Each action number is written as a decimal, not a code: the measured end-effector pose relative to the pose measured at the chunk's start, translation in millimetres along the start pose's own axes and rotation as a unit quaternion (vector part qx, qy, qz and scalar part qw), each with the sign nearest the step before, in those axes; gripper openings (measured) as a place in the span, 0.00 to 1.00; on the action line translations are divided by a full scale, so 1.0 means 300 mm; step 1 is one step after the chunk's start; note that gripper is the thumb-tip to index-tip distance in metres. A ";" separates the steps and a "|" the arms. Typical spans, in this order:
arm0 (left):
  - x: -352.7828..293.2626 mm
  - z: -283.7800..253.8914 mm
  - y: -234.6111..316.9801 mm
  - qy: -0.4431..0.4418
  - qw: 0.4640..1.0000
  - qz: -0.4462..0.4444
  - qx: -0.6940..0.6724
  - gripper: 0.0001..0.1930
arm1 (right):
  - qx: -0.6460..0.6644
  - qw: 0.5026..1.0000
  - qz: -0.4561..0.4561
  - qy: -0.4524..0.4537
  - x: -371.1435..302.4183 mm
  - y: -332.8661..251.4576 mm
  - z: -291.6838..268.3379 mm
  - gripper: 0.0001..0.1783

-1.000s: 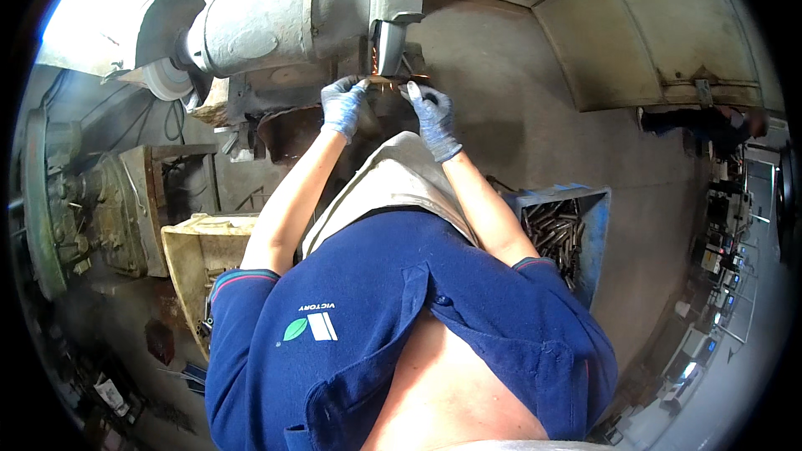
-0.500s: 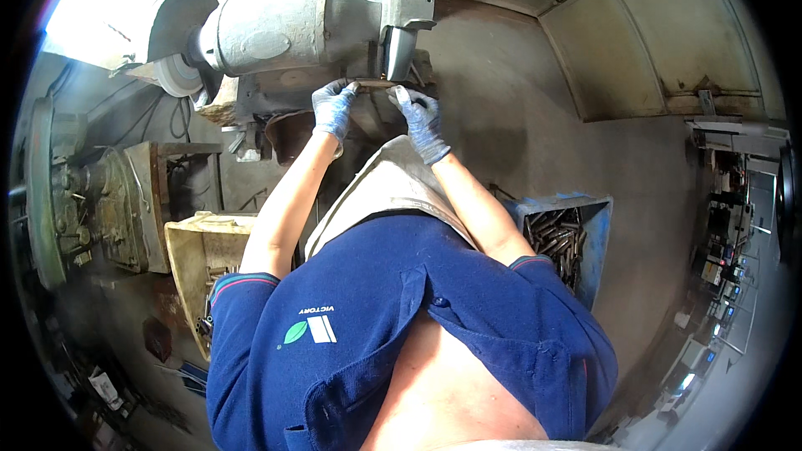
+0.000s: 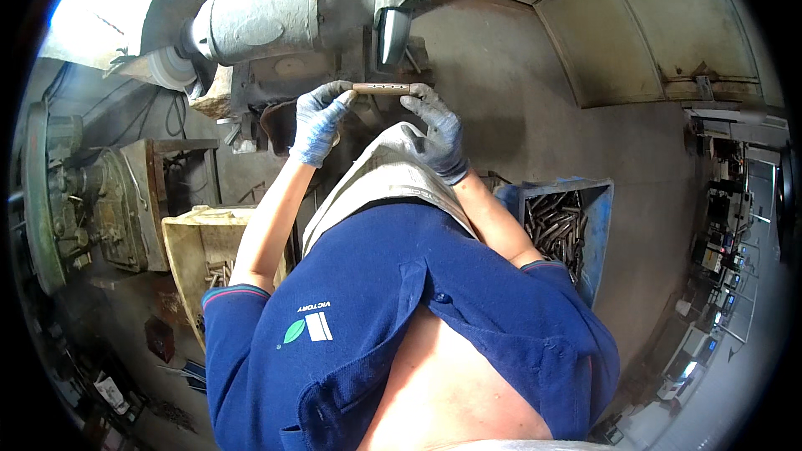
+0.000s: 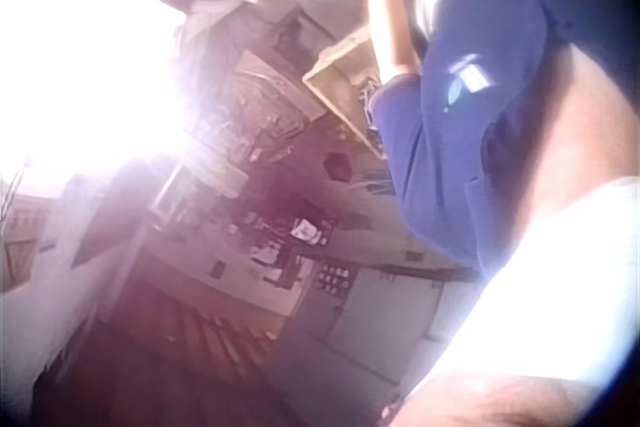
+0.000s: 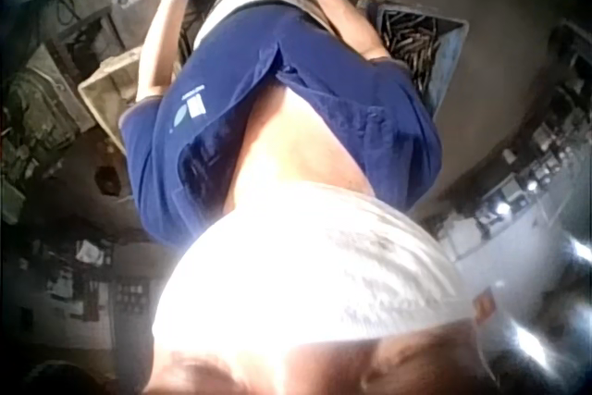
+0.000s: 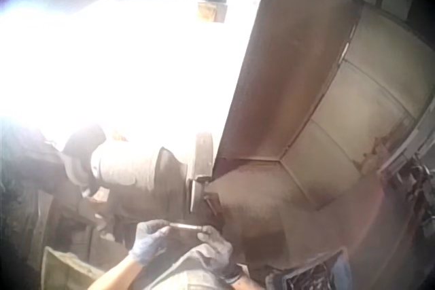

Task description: The person uses a bench grinder to sharpen or smooth small cylindrical metal parts, picking them from a container and placing them back after the grinding is complete.

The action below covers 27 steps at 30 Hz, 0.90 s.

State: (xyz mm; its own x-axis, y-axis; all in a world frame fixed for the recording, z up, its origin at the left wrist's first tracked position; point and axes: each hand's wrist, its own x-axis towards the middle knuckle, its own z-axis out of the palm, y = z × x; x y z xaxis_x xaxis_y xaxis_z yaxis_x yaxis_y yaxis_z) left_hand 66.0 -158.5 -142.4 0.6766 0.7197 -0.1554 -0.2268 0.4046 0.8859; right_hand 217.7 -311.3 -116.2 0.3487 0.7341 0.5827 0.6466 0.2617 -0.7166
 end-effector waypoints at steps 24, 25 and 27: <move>0.196 0.127 -0.084 0.061 0.994 -0.093 0.017 0.06 | 0.155 0.953 0.257 0.041 -0.036 0.317 0.022 0.10; 0.193 0.123 -0.083 0.071 0.993 -0.093 0.013 0.06 | 0.152 0.951 0.266 0.041 -0.033 0.319 0.028 0.10; 0.191 0.110 -0.078 0.086 0.992 -0.090 0.019 0.06 | 0.178 0.947 0.257 0.079 -0.023 0.322 0.069 0.08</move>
State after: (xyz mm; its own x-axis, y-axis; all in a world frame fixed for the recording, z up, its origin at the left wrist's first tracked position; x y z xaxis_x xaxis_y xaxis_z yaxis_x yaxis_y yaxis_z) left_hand 133.3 -145.4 -157.7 0.5734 0.7252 -0.3812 -0.0844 0.5151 0.8529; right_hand 263.6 -278.1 -197.4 0.6709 0.7257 0.1523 0.1043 0.1111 -0.9883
